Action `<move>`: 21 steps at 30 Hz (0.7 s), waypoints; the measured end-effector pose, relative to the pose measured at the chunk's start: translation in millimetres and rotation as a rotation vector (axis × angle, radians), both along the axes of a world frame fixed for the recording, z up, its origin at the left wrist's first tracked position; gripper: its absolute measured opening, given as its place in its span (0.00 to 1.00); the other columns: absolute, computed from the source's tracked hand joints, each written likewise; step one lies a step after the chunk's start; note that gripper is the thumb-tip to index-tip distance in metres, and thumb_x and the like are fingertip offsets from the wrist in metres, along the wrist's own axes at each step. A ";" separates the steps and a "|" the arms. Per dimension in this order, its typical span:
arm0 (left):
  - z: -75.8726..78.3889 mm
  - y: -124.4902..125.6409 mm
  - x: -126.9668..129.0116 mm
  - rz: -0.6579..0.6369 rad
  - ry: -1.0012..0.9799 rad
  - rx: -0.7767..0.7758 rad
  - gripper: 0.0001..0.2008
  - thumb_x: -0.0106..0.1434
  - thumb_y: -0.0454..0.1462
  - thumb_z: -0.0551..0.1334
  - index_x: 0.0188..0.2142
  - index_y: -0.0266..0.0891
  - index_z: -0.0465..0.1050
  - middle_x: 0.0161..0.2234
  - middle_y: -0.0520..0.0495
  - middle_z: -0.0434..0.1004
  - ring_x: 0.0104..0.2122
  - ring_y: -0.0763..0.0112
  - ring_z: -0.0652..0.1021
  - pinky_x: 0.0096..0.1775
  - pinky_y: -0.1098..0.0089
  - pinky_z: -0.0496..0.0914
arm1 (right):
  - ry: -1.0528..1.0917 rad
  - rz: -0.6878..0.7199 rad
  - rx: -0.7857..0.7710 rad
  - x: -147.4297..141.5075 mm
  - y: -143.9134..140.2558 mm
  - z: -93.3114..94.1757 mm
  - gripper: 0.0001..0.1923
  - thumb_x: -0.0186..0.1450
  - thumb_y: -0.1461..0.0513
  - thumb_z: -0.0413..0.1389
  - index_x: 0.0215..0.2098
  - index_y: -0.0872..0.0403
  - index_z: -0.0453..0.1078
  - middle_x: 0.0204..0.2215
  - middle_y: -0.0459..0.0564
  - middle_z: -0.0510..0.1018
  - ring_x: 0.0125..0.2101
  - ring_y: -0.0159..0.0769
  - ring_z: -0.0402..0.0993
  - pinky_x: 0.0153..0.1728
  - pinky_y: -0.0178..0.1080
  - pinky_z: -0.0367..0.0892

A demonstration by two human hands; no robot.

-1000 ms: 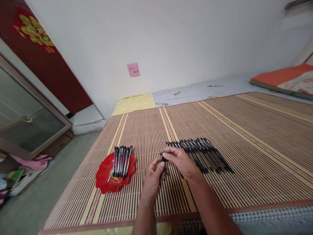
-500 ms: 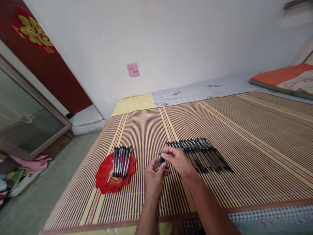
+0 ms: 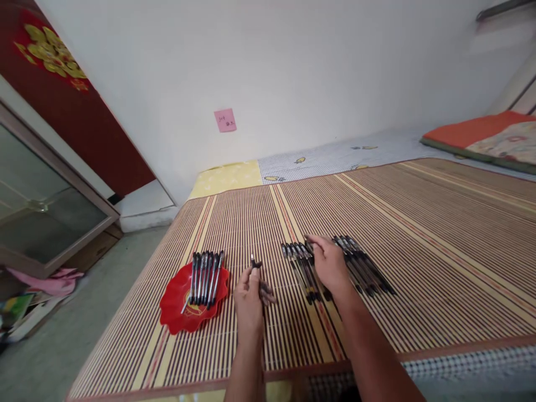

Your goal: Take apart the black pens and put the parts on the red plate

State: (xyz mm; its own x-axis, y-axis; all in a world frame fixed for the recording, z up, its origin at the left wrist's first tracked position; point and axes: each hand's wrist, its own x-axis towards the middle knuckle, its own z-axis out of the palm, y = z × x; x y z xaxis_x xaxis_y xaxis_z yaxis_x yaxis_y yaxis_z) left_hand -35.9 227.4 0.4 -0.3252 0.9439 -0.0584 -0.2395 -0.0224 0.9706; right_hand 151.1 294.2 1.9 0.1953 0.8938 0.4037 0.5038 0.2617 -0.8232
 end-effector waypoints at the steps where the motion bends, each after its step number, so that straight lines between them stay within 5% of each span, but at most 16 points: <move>1: -1.0 1.1 -1.1 0.017 -0.039 -0.006 0.22 0.60 0.53 0.65 0.42 0.37 0.72 0.17 0.59 0.68 0.13 0.78 0.68 0.15 0.79 0.60 | -0.117 0.002 -0.018 -1.0 0.5 -2.7 0.22 0.66 0.68 0.44 0.50 0.58 0.76 0.47 0.61 0.78 0.49 0.45 0.73 0.54 0.47 0.65; 10: -0.6 2.3 0.4 -0.011 -0.121 -0.016 0.23 0.56 0.53 0.68 0.38 0.37 0.71 0.19 0.59 0.67 0.14 0.82 0.63 0.15 0.81 0.57 | -0.684 0.181 -0.230 -51.8 -5.6 -9.0 0.25 0.67 0.72 0.46 0.59 0.55 0.70 0.60 0.57 0.73 0.56 0.51 0.64 0.51 0.47 0.59; 16: -0.8 3.4 -1.6 0.008 -0.139 -0.023 0.24 0.53 0.54 0.70 0.37 0.37 0.71 0.18 0.60 0.66 0.14 0.82 0.63 0.15 0.81 0.56 | -0.518 0.245 -0.139 -46.3 -7.1 -0.8 0.23 0.68 0.72 0.46 0.54 0.52 0.74 0.50 0.55 0.80 0.53 0.45 0.67 0.52 0.44 0.59; 21: -4.8 6.3 -11.1 0.079 -0.132 -0.046 0.24 0.53 0.55 0.70 0.34 0.37 0.70 0.17 0.60 0.66 0.13 0.81 0.63 0.15 0.80 0.57 | -0.506 0.213 -0.122 -52.9 -9.4 2.9 0.20 0.70 0.68 0.46 0.55 0.55 0.73 0.52 0.58 0.77 0.54 0.47 0.67 0.54 0.45 0.60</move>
State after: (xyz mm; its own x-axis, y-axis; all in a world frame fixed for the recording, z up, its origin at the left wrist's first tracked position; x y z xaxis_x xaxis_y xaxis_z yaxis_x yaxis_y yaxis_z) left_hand -47.0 233.7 -4.3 -0.3846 0.9111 -0.1482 -0.3646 -0.0024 0.9312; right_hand 98.2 284.8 4.8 -0.1853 0.9384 0.2917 0.7901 0.3187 -0.5236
